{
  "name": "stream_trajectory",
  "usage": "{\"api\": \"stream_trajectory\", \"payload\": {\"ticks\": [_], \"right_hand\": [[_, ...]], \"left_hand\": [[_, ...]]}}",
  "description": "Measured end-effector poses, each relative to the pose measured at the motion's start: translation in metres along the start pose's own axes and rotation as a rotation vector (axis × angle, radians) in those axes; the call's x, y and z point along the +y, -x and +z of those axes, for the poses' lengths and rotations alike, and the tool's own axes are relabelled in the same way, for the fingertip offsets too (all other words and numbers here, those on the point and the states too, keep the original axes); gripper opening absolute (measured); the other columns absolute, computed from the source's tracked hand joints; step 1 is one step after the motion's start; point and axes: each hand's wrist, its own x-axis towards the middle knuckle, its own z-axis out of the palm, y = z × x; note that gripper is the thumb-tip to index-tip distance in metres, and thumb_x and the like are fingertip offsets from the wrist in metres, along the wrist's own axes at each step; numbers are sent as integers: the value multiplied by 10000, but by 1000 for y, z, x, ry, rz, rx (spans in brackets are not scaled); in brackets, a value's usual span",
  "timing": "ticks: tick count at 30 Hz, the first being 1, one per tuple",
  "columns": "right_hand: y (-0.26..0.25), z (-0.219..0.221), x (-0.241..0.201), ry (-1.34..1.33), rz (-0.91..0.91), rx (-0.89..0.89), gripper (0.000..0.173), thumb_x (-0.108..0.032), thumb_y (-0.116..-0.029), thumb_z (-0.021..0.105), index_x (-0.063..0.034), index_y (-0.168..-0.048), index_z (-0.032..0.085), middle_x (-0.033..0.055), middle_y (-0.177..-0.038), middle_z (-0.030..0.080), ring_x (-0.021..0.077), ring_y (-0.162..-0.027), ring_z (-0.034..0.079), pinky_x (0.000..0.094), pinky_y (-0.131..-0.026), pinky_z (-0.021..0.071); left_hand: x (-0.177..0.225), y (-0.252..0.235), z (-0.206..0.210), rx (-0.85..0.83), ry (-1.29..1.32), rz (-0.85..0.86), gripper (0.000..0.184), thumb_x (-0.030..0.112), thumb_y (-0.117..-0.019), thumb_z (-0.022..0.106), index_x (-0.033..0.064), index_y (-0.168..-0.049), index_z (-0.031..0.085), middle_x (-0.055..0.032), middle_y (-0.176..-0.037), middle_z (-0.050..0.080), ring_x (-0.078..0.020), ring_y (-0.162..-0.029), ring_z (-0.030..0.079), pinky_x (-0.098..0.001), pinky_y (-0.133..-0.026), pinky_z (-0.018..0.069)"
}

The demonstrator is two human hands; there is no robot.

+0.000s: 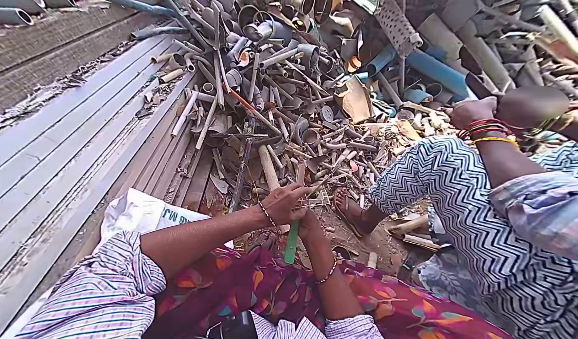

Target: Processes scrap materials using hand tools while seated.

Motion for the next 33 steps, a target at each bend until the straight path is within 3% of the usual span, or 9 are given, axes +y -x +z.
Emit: {"api": "stream_trajectory", "payload": {"ticks": [2, 5, 9, 12, 15, 18, 24, 30, 33], "right_hand": [[-8, 4, -4, -74, -2, 66, 260, -13, -1038, 401, -83, -801, 483, -17, -543, 464, 28, -382, 413, 157, -364, 378], [-16, -2, -9, -143, -68, 57, 322, -124, -1089, 347, -31, -890, 583, -5, -578, 545, 22, -352, 389, 152, -347, 360], [-22, -13, -14, -42, -138, -86, 428, -360, -1142, 229, -73, -1087, 541, 14, -710, 666, 11, -377, 433, 154, -361, 379], [-25, -21, -13, -51, -110, -184, 550, -504, -1109, 150, -118, -1067, 540, -25, -538, 517, 43, -357, 449, 181, -357, 408], [-25, -25, -10, 54, -76, -232, 308, -300, -1137, 258, -116, -1044, 487, -38, -526, 483, 29, -365, 449, 163, -370, 416], [-30, -24, -4, 53, -45, -208, 218, -168, -1128, 346, -86, -977, 481, -23, -512, 478, 28, -352, 430, 155, -356, 394], [-32, -29, -5, -70, 12, -251, 313, -190, -1138, 284, -82, -932, 493, -15, -552, 548, 19, -356, 449, 145, -354, 396], [-37, -32, -3, -102, 30, -265, 390, -233, -1139, 260, -96, -905, 541, -24, -532, 536, 18, -352, 443, 150, -355, 389], [-38, -33, -5, -101, 16, -254, 374, -218, -1136, 268, -113, -873, 512, -34, -510, 499, 24, -354, 434, 156, -363, 388]], "left_hand": [[0, -4, -9, 8, 131, -225, 414, 132, -967, 678, -61, -1328, 617, -246, -1222, 681, -329, -1059, 687, -472, -970, 524], [-14, -11, -18, -35, 357, -583, 330, 219, -1036, 626, -39, -1240, 652, -188, -1103, 705, -245, -947, 684, -451, -909, 533], [-28, -14, -19, -39, 378, -733, 340, 269, -1030, 639, -70, -1037, 675, -206, -944, 656, -292, -860, 622, -525, -831, 498], [-20, -17, -24, -120, 247, -748, 352, 286, -992, 697, -47, -1102, 713, -243, -1050, 695, -357, -999, 664, -568, -923, 492], [-21, -18, -19, -172, 246, -735, 402, 324, -997, 689, -67, -1085, 707, -248, -1035, 693, -363, -998, 660, -567, -936, 485], [-18, -19, -16, -154, 475, -824, 563, 454, -1078, 488, -77, -1021, 668, -184, -907, 715, -249, -816, 685, -448, -811, 535], [0, -20, -18, -29, 915, -953, 646, 468, -1125, 216, -61, -1353, 508, -195, -1127, 623, -226, -874, 664, -390, -784, 566], [6, -16, -20, 4, 923, -829, 378, 170, -1141, 304, -12, -1397, 516, -207, -1288, 595, -202, -957, 670, -360, -840, 561], [-3, -12, -19, 29, 683, -621, 271, 54, -1081, 469, -35, -1295, 609, -187, -1168, 652, -161, -910, 648, -341, -830, 550]]}}
